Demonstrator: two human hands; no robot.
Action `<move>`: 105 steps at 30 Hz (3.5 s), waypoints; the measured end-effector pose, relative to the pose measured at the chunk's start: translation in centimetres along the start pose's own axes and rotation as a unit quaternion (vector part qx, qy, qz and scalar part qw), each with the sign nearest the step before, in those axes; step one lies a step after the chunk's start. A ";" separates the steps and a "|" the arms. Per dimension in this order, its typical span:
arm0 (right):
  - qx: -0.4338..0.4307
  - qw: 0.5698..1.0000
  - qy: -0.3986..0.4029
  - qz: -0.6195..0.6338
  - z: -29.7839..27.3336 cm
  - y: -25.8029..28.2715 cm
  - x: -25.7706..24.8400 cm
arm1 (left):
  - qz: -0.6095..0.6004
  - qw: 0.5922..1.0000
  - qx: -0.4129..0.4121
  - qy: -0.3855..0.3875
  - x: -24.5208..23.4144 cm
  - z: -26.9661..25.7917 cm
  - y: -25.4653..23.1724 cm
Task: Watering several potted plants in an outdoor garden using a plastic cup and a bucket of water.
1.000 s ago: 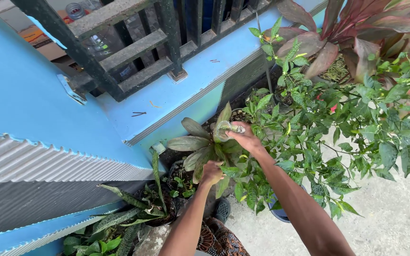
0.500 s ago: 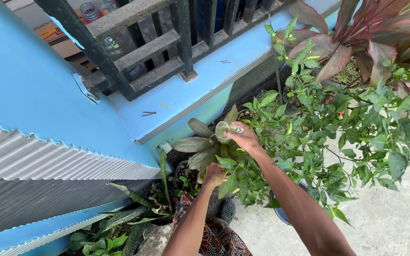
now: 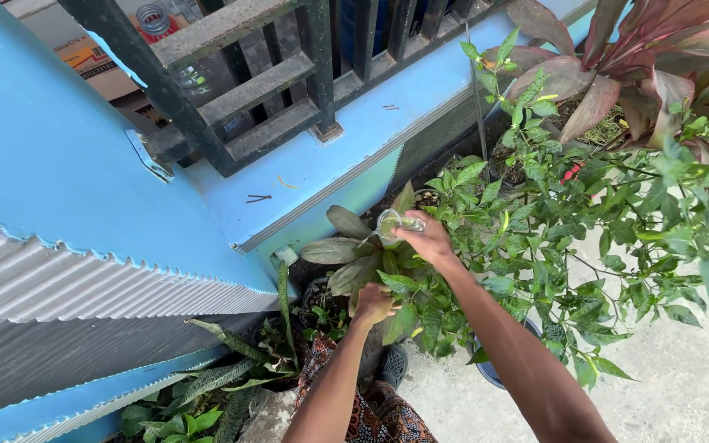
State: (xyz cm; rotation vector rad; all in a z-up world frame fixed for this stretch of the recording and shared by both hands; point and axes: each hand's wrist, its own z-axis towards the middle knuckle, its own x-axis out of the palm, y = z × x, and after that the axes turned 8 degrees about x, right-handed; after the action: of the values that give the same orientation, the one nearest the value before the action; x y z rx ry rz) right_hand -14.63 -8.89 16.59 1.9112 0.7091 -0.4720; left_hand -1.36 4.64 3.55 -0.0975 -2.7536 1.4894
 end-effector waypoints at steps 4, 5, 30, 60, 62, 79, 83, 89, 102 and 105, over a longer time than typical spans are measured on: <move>0.048 0.998 0.027 0.004 -0.9 1.1 -1.2 | 0.049 0.999 -0.022 -0.007 0.1 0.1 0.0; 0.045 0.999 0.022 0.015 -0.5 0.6 -1.0 | 0.023 1.000 -0.002 0.006 0.0 0.2 0.3; 0.077 0.767 0.187 0.610 6.3 -11.9 -0.6 | -0.136 0.975 -0.049 -0.170 -8.9 -1.5 -2.9; 0.084 0.966 0.088 0.228 3.4 -9.2 -3.3 | -0.283 0.882 -0.147 -0.348 -14.5 -2.9 -1.4; 0.134 0.842 0.179 0.491 6.4 -12.2 -1.9 | -0.290 0.875 -0.156 -0.355 -14.3 -4.0 -2.5; 0.040 0.999 0.033 -0.005 1.3 -5.5 -3.8 | -0.291 0.890 -0.126 -0.329 -14.0 -4.6 -3.5; 0.065 0.997 0.039 -0.027 -0.1 -3.4 -4.3 | -0.289 0.909 -0.097 -0.285 -13.3 -3.4 -4.3; 0.033 0.999 0.033 -0.019 0.5 -4.0 -3.7 | -0.278 0.931 -0.068 -0.227 -11.8 -1.1 -5.1; 0.109 0.990 0.022 -0.087 -0.8 -3.2 -4.0 | -0.284 0.944 -0.048 -0.163 -9.6 -0.2 -8.1; 0.083 0.994 0.006 -0.071 1.0 -5.3 -2.9 | -0.277 0.952 -0.029 -0.132 -9.1 0.3 -8.0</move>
State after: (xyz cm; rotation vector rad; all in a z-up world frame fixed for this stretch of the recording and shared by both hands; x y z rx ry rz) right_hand -20.31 -8.90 14.34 2.0276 0.8401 -0.6263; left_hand 7.31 -0.49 10.24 0.8564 -2.6668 1.3346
